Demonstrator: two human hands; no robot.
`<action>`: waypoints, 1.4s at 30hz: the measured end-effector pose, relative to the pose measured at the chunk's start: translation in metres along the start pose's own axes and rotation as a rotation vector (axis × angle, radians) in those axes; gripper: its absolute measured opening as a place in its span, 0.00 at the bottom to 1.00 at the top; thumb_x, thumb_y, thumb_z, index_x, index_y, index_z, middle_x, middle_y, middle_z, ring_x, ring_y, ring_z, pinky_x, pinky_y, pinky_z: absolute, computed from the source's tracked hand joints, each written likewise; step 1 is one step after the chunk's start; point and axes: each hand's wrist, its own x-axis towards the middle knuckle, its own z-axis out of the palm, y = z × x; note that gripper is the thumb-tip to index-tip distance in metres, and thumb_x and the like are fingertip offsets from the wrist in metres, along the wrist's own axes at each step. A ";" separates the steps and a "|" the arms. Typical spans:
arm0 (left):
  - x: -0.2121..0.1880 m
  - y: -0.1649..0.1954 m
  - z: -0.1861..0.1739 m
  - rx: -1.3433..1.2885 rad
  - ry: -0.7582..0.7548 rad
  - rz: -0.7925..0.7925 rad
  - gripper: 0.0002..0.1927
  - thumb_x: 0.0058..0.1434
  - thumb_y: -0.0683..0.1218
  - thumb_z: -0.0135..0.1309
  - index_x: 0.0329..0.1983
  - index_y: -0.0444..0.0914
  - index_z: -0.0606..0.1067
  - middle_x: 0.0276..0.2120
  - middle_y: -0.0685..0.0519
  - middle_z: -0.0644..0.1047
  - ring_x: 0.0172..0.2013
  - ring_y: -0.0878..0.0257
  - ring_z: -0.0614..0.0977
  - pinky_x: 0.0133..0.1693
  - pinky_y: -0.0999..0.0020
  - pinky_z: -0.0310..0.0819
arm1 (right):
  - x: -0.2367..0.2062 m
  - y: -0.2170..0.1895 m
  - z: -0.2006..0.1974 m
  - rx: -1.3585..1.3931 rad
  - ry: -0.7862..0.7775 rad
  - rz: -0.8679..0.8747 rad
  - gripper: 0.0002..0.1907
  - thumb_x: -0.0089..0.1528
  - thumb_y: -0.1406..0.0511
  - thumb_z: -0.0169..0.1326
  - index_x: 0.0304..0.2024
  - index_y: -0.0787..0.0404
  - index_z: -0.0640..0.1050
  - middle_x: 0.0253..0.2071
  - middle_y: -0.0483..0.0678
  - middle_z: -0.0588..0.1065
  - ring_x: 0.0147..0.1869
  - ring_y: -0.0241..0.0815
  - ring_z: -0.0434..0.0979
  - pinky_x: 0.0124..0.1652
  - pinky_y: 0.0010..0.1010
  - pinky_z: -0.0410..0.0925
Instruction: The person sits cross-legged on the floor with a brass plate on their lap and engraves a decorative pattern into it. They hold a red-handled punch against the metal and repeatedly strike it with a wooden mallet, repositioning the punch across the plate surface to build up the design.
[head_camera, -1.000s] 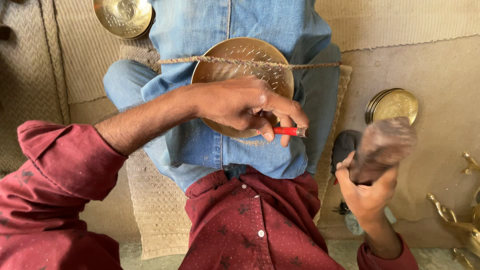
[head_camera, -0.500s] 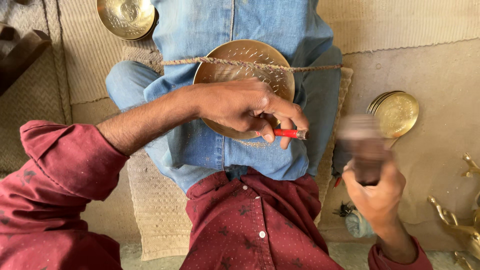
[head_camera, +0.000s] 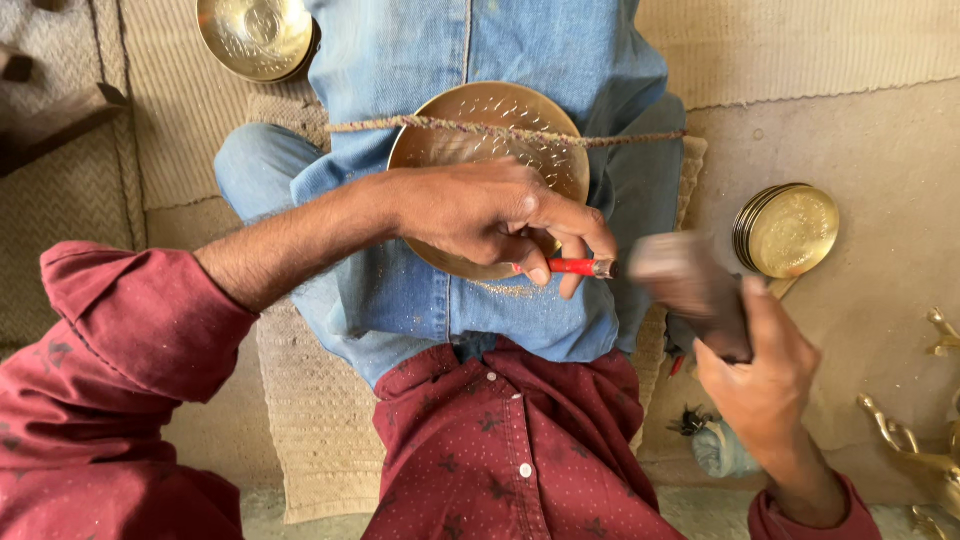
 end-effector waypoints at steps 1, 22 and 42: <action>0.001 -0.001 -0.001 -0.013 -0.008 -0.019 0.25 0.61 0.38 0.60 0.61 0.43 0.71 0.45 0.52 0.85 0.40 0.61 0.88 0.36 0.61 0.78 | 0.001 -0.002 0.000 0.235 0.054 0.188 0.35 0.52 0.74 0.63 0.60 0.67 0.64 0.40 0.58 0.76 0.37 0.49 0.79 0.36 0.38 0.72; -0.001 0.006 0.000 -0.043 0.014 -0.037 0.24 0.62 0.39 0.60 0.61 0.43 0.70 0.44 0.52 0.85 0.41 0.58 0.87 0.38 0.60 0.77 | -0.003 -0.005 0.007 0.091 -0.018 0.258 0.28 0.56 0.80 0.64 0.52 0.54 0.69 0.38 0.55 0.76 0.39 0.45 0.79 0.41 0.36 0.73; -0.002 0.000 -0.001 -0.035 -0.003 -0.010 0.25 0.61 0.37 0.60 0.61 0.43 0.70 0.44 0.52 0.86 0.39 0.59 0.87 0.36 0.61 0.78 | -0.007 0.012 0.003 0.386 -0.013 0.273 0.31 0.61 0.74 0.64 0.62 0.62 0.64 0.42 0.55 0.76 0.40 0.48 0.80 0.41 0.33 0.74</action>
